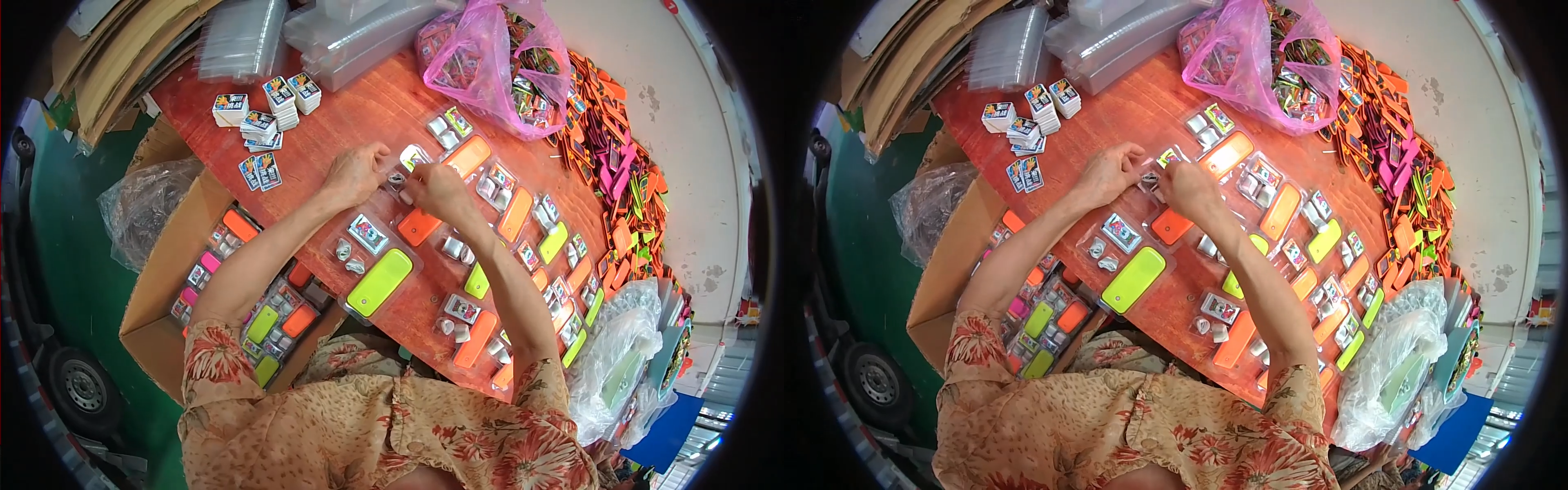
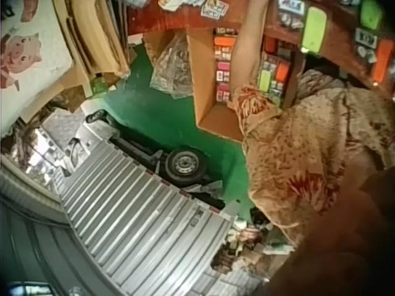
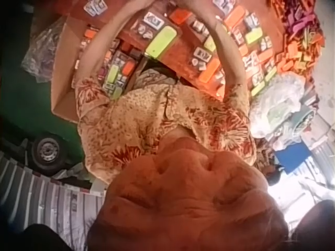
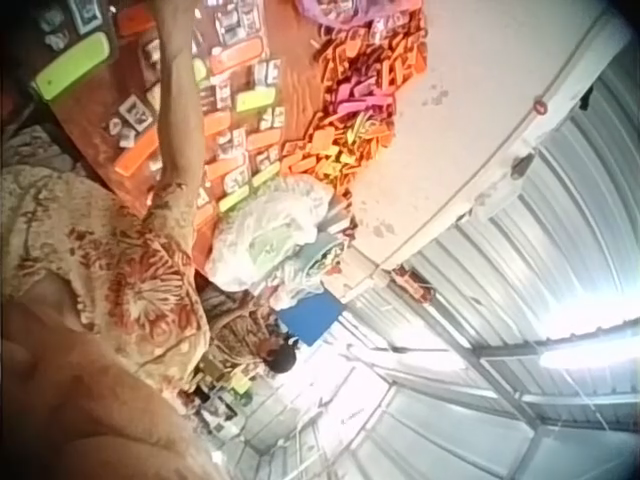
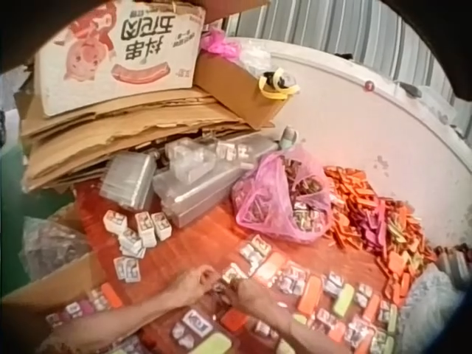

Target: Packaging small electronic components or products into clear cases and then into larger boxes.

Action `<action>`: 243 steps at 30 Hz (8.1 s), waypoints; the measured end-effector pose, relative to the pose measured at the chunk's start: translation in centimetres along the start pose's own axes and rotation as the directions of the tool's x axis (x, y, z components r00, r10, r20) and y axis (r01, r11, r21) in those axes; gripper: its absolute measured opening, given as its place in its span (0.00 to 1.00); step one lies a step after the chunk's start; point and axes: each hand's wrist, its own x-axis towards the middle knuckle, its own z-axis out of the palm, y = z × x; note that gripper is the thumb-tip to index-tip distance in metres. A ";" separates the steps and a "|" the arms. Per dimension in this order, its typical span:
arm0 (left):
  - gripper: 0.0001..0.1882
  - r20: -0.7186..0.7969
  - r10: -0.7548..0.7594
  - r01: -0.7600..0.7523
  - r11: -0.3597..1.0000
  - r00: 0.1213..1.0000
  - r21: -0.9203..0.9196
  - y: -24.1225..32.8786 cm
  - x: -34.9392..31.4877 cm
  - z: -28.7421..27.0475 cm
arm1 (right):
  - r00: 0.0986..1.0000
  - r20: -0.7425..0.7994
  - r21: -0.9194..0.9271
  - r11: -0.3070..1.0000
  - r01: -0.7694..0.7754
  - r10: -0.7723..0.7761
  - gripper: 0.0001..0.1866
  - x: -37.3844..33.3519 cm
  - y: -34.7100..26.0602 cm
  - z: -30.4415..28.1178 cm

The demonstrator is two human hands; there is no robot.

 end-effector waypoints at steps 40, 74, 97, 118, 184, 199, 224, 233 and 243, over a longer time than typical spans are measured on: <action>0.25 0.128 -0.085 0.063 0.984 0.988 0.169 2.3 1.4 0.6 | 0.983 -0.092 -0.155 0.977 0.146 -0.161 0.03 -2.0 0.7 0.4; 0.18 0.129 -0.068 0.032 0.963 0.989 0.266 1.4 2.9 0.5 | 0.977 -0.110 -0.225 0.962 0.156 -0.184 0.03 -11.0 3.9 -0.9; 0.08 0.291 0.629 -0.684 0.577 0.721 0.446 6.7 -6.9 7.0 | 0.990 -0.142 -0.124 0.992 0.005 -0.023 0.04 -12.3 4.8 -0.6; 0.07 0.056 0.507 -0.489 0.786 0.860 0.379 6.9 -7.2 7.1 | 0.989 -0.106 -0.109 0.989 0.096 -0.107 0.08 -22.3 -1.8 0.5; 0.04 0.115 0.438 -0.452 0.849 0.892 0.275 6.9 -16.9 10.7 | 0.985 -0.173 -0.217 0.976 -0.031 -0.007 0.02 -23.0 -0.5 0.4; 0.06 0.125 0.303 -0.319 0.936 0.945 0.146 7.4 -17.3 11.1 | 1.000 0.003 0.160 0.987 0.030 -0.031 0.07 -16.0 -5.6 -4.7; 0.13 -0.499 0.261 -0.166 0.960 0.826 0.227 -2.0 -17.5 1.0 | 0.999 -0.042 0.205 0.978 0.036 -0.028 0.08 -8.3 -7.6 3.1; 0.15 -0.489 0.017 -0.062 0.995 0.872 -0.076 -2.2 -16.3 1.1 | 0.931 -0.092 0.166 0.916 0.365 -0.354 0.08 -6.8 -9.5 4.7; 0.17 -0.363 -0.261 0.032 0.848 0.895 -0.529 -3.5 -15.5 1.4 | 0.895 -0.042 0.175 0.878 0.444 -0.444 0.09 -6.4 -9.4 5.0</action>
